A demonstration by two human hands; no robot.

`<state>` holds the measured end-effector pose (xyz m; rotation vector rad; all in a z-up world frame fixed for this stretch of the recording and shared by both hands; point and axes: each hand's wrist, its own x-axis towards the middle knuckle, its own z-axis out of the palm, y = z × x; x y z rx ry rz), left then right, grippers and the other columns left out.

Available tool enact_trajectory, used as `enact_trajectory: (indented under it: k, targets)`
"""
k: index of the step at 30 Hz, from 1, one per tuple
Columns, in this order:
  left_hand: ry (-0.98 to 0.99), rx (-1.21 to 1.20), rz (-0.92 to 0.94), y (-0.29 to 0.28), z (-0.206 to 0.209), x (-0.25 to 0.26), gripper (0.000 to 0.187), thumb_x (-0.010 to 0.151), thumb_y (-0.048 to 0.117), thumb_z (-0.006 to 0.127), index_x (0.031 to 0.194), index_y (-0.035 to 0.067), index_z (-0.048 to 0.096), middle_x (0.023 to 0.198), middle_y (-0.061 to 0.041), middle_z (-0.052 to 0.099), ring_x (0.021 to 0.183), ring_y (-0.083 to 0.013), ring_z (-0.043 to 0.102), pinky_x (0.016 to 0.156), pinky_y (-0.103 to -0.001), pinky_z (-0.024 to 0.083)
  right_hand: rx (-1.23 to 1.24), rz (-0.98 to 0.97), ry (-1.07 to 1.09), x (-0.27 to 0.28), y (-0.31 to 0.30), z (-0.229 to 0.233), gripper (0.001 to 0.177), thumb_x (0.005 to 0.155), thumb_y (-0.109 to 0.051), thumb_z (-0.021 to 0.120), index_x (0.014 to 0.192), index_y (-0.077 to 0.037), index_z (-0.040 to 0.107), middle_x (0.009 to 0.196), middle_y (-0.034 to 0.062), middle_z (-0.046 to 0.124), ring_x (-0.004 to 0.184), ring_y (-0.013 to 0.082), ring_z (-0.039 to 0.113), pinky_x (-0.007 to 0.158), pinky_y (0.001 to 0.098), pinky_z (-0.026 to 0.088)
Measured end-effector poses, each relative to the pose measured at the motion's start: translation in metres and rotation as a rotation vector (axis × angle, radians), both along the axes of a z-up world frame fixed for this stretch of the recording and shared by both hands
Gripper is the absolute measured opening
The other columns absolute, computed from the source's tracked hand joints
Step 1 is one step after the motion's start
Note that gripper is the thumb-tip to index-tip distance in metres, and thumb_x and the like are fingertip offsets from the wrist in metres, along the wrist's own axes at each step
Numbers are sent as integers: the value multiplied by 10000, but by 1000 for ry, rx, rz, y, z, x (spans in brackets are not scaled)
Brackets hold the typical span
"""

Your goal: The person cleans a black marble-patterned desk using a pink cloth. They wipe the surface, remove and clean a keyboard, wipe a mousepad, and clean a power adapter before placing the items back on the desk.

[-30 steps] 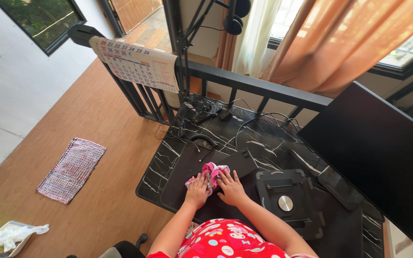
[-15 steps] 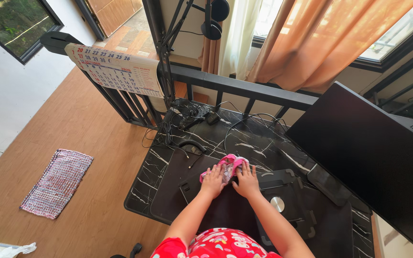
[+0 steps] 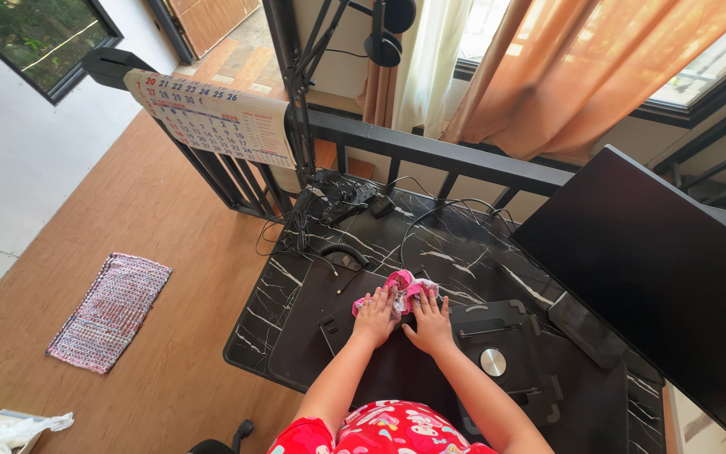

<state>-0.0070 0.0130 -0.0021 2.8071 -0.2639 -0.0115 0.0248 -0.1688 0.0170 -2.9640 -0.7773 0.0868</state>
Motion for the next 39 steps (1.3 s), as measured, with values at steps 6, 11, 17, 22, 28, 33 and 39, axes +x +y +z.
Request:
enact_trajectory:
  k: [6,11,17,22,28,33,39]
  targets:
    - [-58,-33,120,27,-1,-20,821,945,448,632,1596,81,292,1652,-164,280,1539,-334,223,1229,-528,163,3,87,41,-8,28,0,823,831,-557,676,1478,-94,468,1635,174,278,1545,355,167,1209,634,11]
    - [-72,-31,182,50,-2,-48,789,939,451,636,1565,66,348,1640,-170,306,1531,-340,251,1222,-529,182,46,179,77,-22,51,-1,817,819,-518,706,1478,-96,471,1625,166,293,1539,370,166,1203,655,11]
    - [-92,-28,243,67,-3,-76,772,952,453,627,1559,57,360,1628,-172,316,1522,-341,264,1220,-533,184,84,268,86,-38,71,-2,822,805,-497,728,1474,-94,473,1619,172,298,1532,374,169,1190,668,12]
    - [-69,-18,272,77,-3,-97,761,944,448,625,1545,54,371,1629,-176,304,1516,-351,259,1214,-537,184,72,323,124,-51,80,-2,813,811,-496,729,1469,-91,478,1622,164,301,1536,364,177,1197,671,24]
    - [-118,2,276,80,1,-118,729,945,433,626,1509,23,411,1619,-181,315,1505,-362,270,1198,-542,202,90,429,144,-62,80,-2,785,816,-481,735,1462,-103,497,1616,172,319,1529,372,188,1194,668,62]
    - [-209,-13,241,77,-2,-132,669,932,378,648,1468,12,484,1584,-177,388,1486,-361,317,1192,-532,228,37,499,199,-65,66,-3,723,831,-453,731,1445,-134,520,1624,166,328,1541,365,189,1204,657,69]
    - [-264,-45,151,69,-5,-138,611,891,325,692,1401,14,563,1550,-156,459,1467,-354,366,1191,-553,231,38,560,190,-72,46,-4,731,824,-423,738,1460,-133,526,1595,176,365,1534,360,201,1197,666,59]
